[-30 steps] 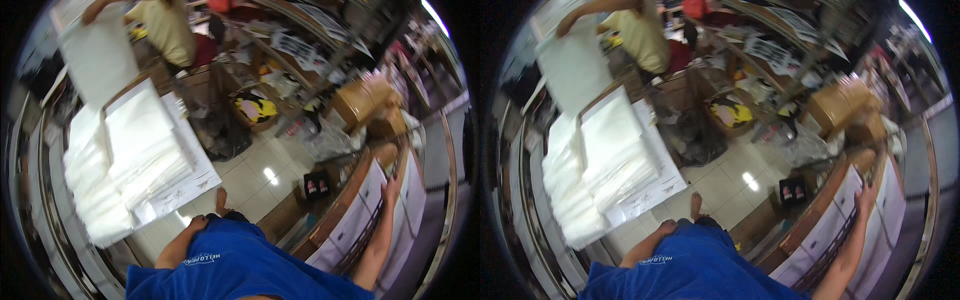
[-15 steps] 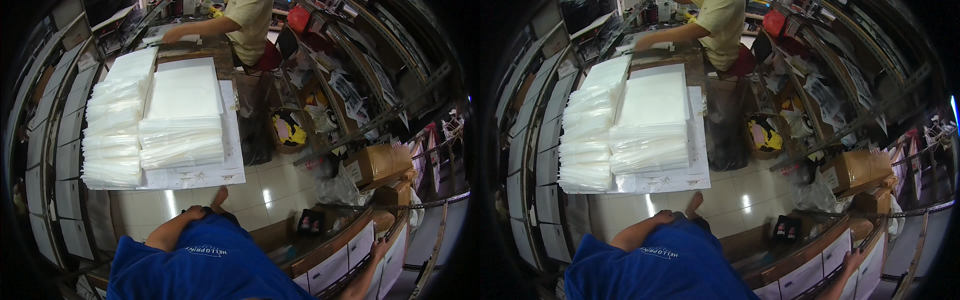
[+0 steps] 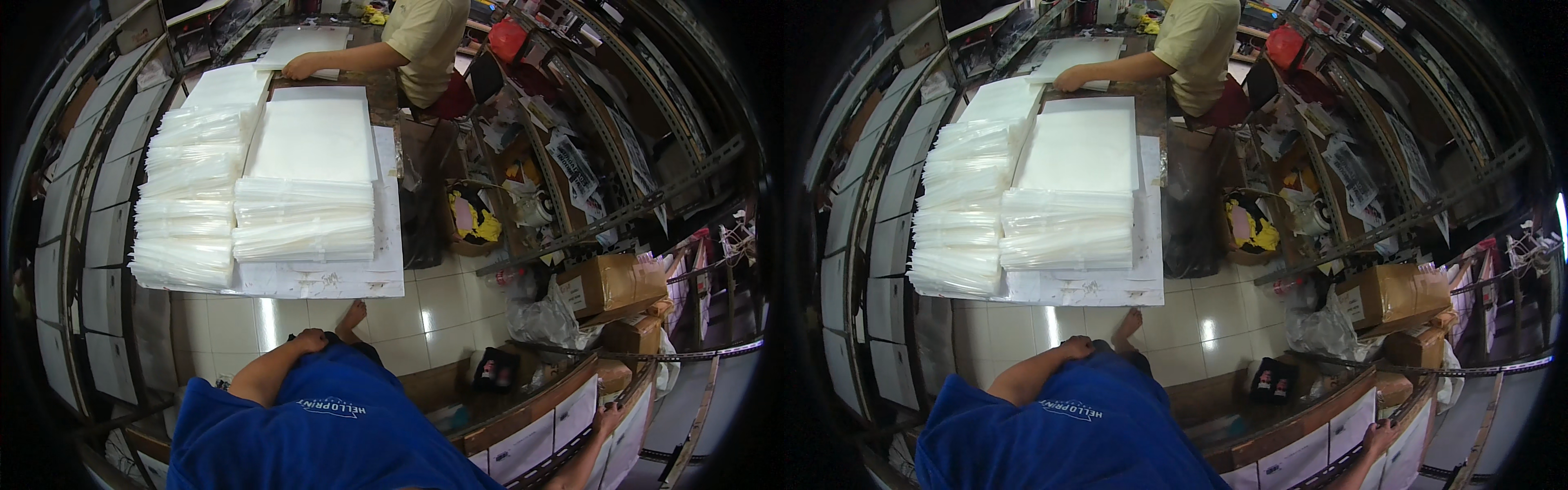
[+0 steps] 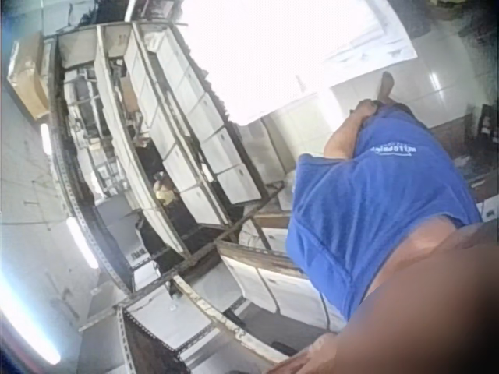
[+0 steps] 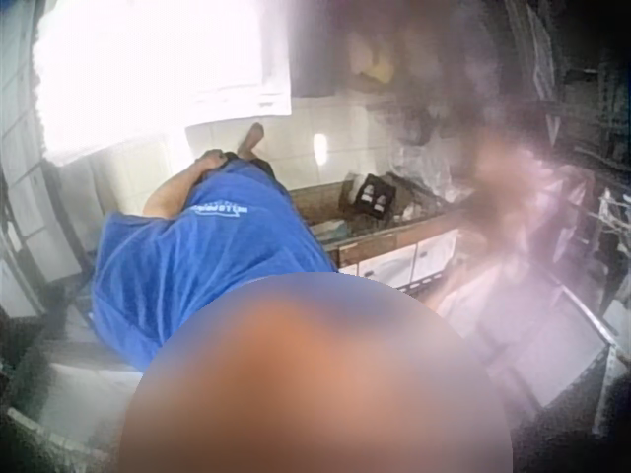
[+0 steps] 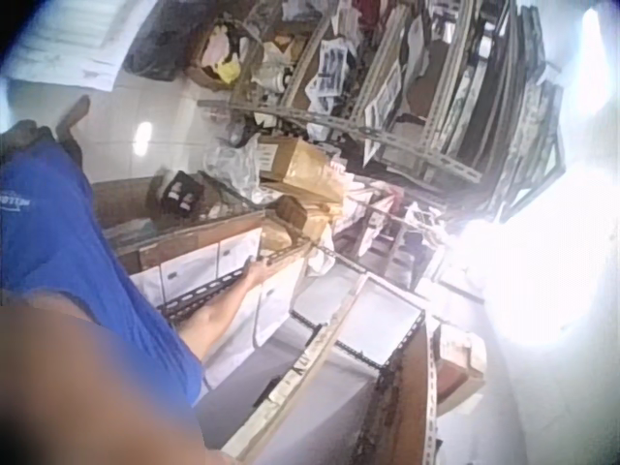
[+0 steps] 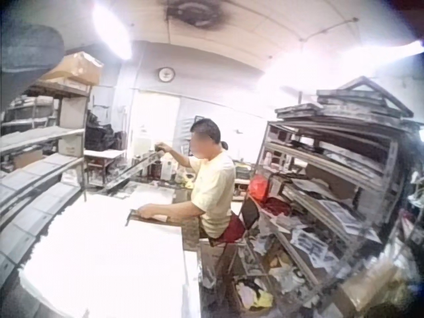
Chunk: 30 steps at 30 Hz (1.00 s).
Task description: The person repeatedly picks up white sheets from a table and places them onto a metal shelving unit. The person handles the sheets one at a time, stacking them in a neat pile on the shelf.
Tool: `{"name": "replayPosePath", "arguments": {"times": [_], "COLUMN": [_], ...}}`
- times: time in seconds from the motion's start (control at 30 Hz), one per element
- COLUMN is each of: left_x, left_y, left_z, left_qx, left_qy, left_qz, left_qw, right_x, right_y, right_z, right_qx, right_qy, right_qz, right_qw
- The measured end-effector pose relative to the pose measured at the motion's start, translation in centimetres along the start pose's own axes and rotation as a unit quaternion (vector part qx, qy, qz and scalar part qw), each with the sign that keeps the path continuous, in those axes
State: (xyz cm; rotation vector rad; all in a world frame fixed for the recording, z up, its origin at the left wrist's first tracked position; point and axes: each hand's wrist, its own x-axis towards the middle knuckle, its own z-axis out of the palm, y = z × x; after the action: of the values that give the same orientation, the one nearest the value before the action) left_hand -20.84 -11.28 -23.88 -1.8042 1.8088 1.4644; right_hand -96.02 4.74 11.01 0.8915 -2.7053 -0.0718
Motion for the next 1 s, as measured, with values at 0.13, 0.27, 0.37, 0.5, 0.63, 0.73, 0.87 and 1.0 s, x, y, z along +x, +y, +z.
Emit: {"name": "replayPosePath", "arguments": {"times": [0.13,0.27,0.37,0.5,0.63,0.73,0.87,1.0], "left_x": [1.5,1.8,1.7,1.9,1.8,1.3,1.1,1.4], "left_y": [-1.7,-1.7,-1.4,-1.1,-0.9,-0.3,-0.1,0.0], "left_z": [1.3,1.3,1.2,1.0,0.9,0.5,0.5,0.4], "left_qx": [-0.021,-0.017,-0.022,-0.006,-0.014,-0.014,-0.012,-0.014], "left_qy": [0.015,0.002,0.001,-0.012,-0.013,-0.011,-0.005,-0.005], "left_qz": [0.012,0.004,-0.005,-0.004,-0.004,-0.004,-0.01,0.008], "left_qw": [1.0,1.0,1.0,1.0,1.0,1.0,1.0,1.0], "right_x": [0.2,-0.3,-0.6,-0.4,-0.1,-0.1,0.1,0.4], "right_y": [0.5,-0.7,-0.9,-0.3,-0.2,0.1,0.1,1.1], "right_z": [0.1,-0.8,-0.9,-0.4,-0.1,0.1,0.1,0.7], "right_qx": [-0.007,-0.011,-0.008,-0.005,-0.002,-0.009,-0.037,-0.043], "right_qy": [-0.003,-0.005,0.007,0.016,0.017,0.008,0.002,-0.004], "right_qz": [0.001,-0.01,-0.007,-0.015,-0.018,-0.007,-0.011,-0.012], "right_qw": [1.0,1.0,1.0,1.0,1.0,1.0,0.999,0.999]}}
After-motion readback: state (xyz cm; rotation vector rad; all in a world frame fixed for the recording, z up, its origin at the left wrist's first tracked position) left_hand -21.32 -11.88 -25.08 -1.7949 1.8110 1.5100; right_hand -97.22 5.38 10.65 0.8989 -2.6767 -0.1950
